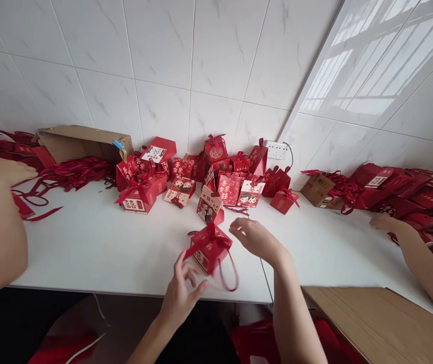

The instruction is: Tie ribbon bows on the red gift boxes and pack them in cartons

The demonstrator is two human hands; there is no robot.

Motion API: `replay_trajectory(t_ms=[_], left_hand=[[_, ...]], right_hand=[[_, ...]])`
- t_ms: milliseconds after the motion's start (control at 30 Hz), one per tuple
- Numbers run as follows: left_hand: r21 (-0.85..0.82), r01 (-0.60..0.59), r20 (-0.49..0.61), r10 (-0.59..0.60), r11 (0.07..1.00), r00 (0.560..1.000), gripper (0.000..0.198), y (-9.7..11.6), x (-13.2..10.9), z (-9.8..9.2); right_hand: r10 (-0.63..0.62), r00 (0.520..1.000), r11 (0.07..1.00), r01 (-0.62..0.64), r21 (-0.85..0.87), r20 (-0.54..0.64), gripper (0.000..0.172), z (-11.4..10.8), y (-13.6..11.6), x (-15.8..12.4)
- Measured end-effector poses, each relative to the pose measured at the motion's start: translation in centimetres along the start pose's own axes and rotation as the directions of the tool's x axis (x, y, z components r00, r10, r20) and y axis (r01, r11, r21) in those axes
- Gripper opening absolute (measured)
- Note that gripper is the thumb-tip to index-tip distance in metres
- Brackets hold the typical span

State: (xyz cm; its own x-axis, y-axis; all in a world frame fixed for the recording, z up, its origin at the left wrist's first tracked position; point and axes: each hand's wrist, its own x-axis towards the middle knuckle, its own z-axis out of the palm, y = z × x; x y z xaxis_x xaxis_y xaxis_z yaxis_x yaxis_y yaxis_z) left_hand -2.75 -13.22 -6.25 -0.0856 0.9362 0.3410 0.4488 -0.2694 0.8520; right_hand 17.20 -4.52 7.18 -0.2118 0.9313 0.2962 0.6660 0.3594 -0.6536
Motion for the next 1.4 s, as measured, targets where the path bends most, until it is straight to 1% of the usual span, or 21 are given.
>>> replay_trajectory(t_ms=[33, 100, 167, 200, 267, 367, 467, 567, 600, 633, 700, 767, 800, 833, 900, 967, 1033, 1167, 1267, 1333, 1400], left_hand=[[-0.051, 0.011, 0.013, -0.011, 0.999, 1.000, 0.060, 0.4, -0.7, -0.4], [-0.095, 0.055, -0.044, -0.059, 0.994, 0.997, 0.036, 1.1, -0.9, -1.4], [-0.091, 0.115, -0.117, -0.125, 0.989, 0.985, 0.026, 1.5, 0.6, -2.2], [-0.089, 0.145, -0.117, -0.155, 0.985, 0.981, 0.026, 1.7, 1.7, -2.3], [-0.107, 0.184, -0.046, -0.189, 0.977, 0.981, 0.027, 1.7, 4.1, -2.2], [-0.185, 0.251, 0.083, -0.239, 0.950, 0.967, 0.030, 1.8, 6.4, -1.1], [-0.222, 0.320, 0.213, -0.274, 0.921, 0.938, 0.035, 2.0, 6.2, -0.1], [-0.224, 0.338, 0.382, -0.236, 0.914, 0.893, 0.030, 2.6, 5.1, 0.0], [-0.205, 0.323, 0.396, -0.223, 0.924, 0.890, 0.028, 2.8, 4.9, -0.2], [-0.170, 0.290, 0.369, -0.212, 0.942, 0.905, 0.027, 3.1, 4.9, -0.4], [-0.064, 0.174, 0.223, -0.156, 0.983, 0.962, 0.025, 3.7, 5.6, -0.6], [0.052, -0.006, 0.100, 0.001, 0.999, 0.995, 0.021, 4.3, 6.9, -0.5], [0.092, -0.101, 0.095, 0.093, 0.991, 0.991, 0.019, 4.6, 7.6, -0.3], [0.114, -0.183, 0.130, 0.168, 0.977, 0.977, 0.018, 4.9, 8.3, 0.0], [0.123, -0.267, 0.245, 0.232, 0.956, 0.941, 0.018, 5.2, 9.3, 0.6], [0.120, -0.254, 0.334, 0.202, 0.960, 0.921, 0.016, 5.3, 9.7, 1.1], [0.121, -0.207, 0.366, 0.150, 0.971, 0.918, 0.015, 5.2, 9.7, 1.4], [0.073, -0.094, 0.382, 0.059, 0.993, 0.922, 0.015, 5.0, 9.5, 1.8], [0.022, -0.030, 0.393, 0.019, 0.999, 0.919, 0.015, 5.1, 9.5, 2.1], [0.007, -0.008, 0.392, 0.005, 1.000, 0.920, 0.016, 5.1, 9.5, 2.2], [-0.011, -0.014, 0.365, 0.017, 1.000, 0.931, 0.017, 5.0, 9.4, 2.1]], right_hand=[[0.030, 0.999, 0.999, -0.030, -0.012, 0.016, 0.023, -0.4, 0.4, -1.1], [0.110, 0.994, 0.994, -0.111, 0.024, 0.023, 0.030, -0.6, 1.5, -3.1], [0.175, 0.985, 0.979, -0.174, 0.107, -0.001, 0.035, 0.0, 2.6, -4.7], [0.183, 0.983, 0.971, -0.181, 0.154, 0.007, 0.039, 0.6, 3.0, -5.2], [0.167, 0.985, 0.955, -0.171, 0.240, 0.040, 0.046, 2.0, 3.6, -5.9], [0.194, 0.980, 0.935, -0.197, 0.294, 0.038, 0.039, 3.9, 3.4, -6.7], [0.315, 0.949, 0.906, -0.309, 0.289, 0.027, 0.042, 5.0, 3.0, -7.4], [0.397, 0.917, 0.874, -0.388, 0.292, 0.032, 0.043, 5.2, 3.2, -8.1], [0.405, 0.914, 0.871, -0.396, 0.291, 0.032, 0.041, 5.0, 3.4, -8.3], [0.410, 0.912, 0.869, -0.401, 0.289, 0.033, 0.040, 4.9, 3.5, -8.4], [0.415, 0.908, 0.867, -0.412, 0.280, 0.051, 0.037, 4.5, 3.8, -8.4], [0.424, 0.903, 0.864, -0.425, 0.269, 0.066, 0.037, 4.3, 3.8, -8.5], [0.426, 0.902, 0.864, -0.428, 0.266, 0.069, 0.037, 4.3, 3.8, -8.5], [0.423, 0.903, 0.864, -0.426, 0.269, 0.073, 0.038, 4.3, 3.7, -8.5], [0.412, 0.908, 0.862, -0.417, 0.288, 0.081, 0.038, 4.2, 3.6, -8.6], [0.398, 0.911, 0.856, -0.411, 0.315, 0.107, 0.038, 4.2, 3.3, -8.7], [0.380, 0.914, 0.843, -0.406, 0.352, 0.144, 0.037, 4.2, 3.0, -9.0], [0.317, 0.923, 0.820, -0.383, 0.425, 0.220, 0.036, 4.9, 1.9, -9.6], [0.269, 0.929, 0.832, -0.357, 0.424, 0.255, 0.035, 5.5, 1.3, -9.9], [0.226, 0.934, 0.854, -0.327, 0.404, 0.277, 0.035, 5.3, 1.5, -10.0], [0.165, 0.924, 0.875, -0.299, 0.381, 0.345, 0.037, 4.3, 2.4, -9.9]])
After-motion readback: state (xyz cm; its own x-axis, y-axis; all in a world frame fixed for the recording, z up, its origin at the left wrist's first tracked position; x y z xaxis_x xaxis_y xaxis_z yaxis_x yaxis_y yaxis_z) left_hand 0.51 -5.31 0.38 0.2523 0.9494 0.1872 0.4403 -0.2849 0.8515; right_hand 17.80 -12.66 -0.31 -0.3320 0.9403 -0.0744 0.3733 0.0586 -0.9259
